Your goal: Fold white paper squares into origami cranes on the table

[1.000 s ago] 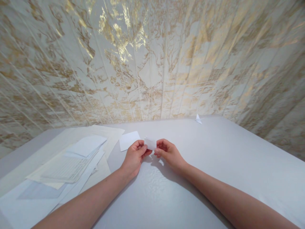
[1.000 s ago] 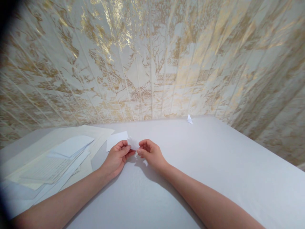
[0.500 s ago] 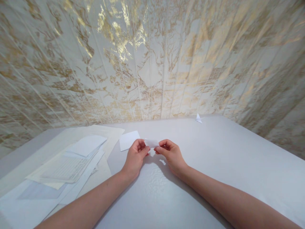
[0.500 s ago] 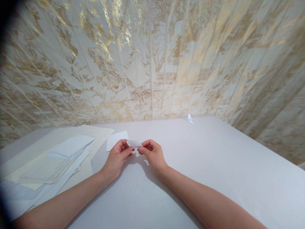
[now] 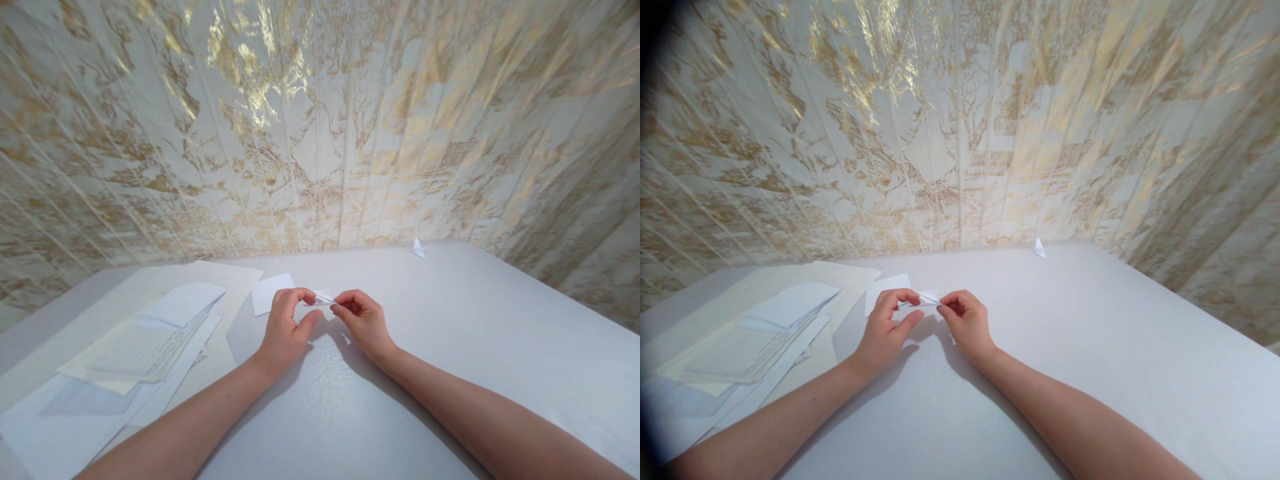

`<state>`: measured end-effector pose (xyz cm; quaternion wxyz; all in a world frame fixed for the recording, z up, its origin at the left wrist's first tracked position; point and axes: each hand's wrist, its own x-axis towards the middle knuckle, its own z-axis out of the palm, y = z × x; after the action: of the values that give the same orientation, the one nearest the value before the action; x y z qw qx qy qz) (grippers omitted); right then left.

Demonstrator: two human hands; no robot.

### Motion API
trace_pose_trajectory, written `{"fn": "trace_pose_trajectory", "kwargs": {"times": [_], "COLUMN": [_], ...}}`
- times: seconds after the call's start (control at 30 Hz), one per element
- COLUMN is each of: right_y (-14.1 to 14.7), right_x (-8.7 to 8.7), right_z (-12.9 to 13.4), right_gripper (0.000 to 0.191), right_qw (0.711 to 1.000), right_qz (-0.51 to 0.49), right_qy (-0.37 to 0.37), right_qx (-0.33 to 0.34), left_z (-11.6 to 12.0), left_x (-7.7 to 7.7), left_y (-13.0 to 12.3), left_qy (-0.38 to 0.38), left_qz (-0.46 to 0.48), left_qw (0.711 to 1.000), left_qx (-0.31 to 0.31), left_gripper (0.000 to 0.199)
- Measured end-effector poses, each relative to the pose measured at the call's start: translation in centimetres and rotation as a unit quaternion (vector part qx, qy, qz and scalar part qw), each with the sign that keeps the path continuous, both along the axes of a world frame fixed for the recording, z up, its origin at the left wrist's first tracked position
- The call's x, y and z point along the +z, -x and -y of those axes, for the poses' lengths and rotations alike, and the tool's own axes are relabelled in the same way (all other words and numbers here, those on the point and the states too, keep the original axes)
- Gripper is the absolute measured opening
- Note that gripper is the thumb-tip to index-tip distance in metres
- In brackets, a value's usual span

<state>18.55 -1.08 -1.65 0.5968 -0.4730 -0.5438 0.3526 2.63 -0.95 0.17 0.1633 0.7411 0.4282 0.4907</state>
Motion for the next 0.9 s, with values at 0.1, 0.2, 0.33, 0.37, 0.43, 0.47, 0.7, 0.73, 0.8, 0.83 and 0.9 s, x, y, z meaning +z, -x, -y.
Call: {"fn": "trace_pose_trajectory", "kwargs": {"times": [0.1,0.2,0.33,0.37,0.43,0.47,0.7,0.73,0.8,0.83,0.9], "right_y": [-0.2,-0.3,-0.2,-0.2,-0.1,-0.1,0.0,0.1,0.1,0.1,0.1], "right_x": [-0.1,0.2,0.6,0.7,0.7,0.8,0.7,0.7,0.6,0.5,0.4], "right_z": [0.0,0.2,0.5,0.6,0.6,0.6,0.7,0.7,0.7,0.7,0.7], "right_gripper": [0.004,0.002,0.006,0.006,0.007,0.007,0.006,0.005,0.005,0.006,0.006], "right_qw": [0.997,0.992,0.984,0.983,0.982,0.982,0.981,0.982,0.983,0.983,0.983], "right_qz": [0.052,0.081,0.108,0.110,0.112,0.112,0.121,0.121,0.123,0.126,0.130], "right_qy": [-0.052,-0.095,-0.140,-0.146,-0.151,-0.152,-0.149,-0.145,-0.138,-0.136,-0.133], "right_qx": [-0.015,-0.005,0.009,0.010,0.012,0.012,0.016,0.017,0.016,0.015,0.012], "left_z": [-0.1,-0.2,-0.2,-0.2,-0.1,-0.1,-0.1,-0.1,-0.2,-0.2,-0.1], "left_x": [0.2,0.5,0.4,0.3,0.2,0.2,0.1,0.1,0.0,0.0,0.2], "left_y": [-0.1,-0.3,-0.7,-0.7,-0.7,-0.7,-0.8,-0.8,-0.9,-0.9,-1.1], "left_qy": [0.053,0.144,0.223,0.231,0.238,0.238,0.237,0.239,0.250,0.256,0.272], "left_qz": [0.046,0.136,0.254,0.265,0.263,0.256,0.256,0.264,0.278,0.285,0.299], "left_qw": [0.998,0.980,0.941,0.936,0.934,0.936,0.935,0.932,0.925,0.921,0.911], "left_qx": [0.005,0.004,-0.024,-0.031,-0.039,-0.042,-0.058,-0.062,-0.070,-0.073,-0.079], "left_gripper": [0.007,0.011,0.022,0.024,0.026,0.026,0.026,0.027,0.029,0.030,0.033]}}
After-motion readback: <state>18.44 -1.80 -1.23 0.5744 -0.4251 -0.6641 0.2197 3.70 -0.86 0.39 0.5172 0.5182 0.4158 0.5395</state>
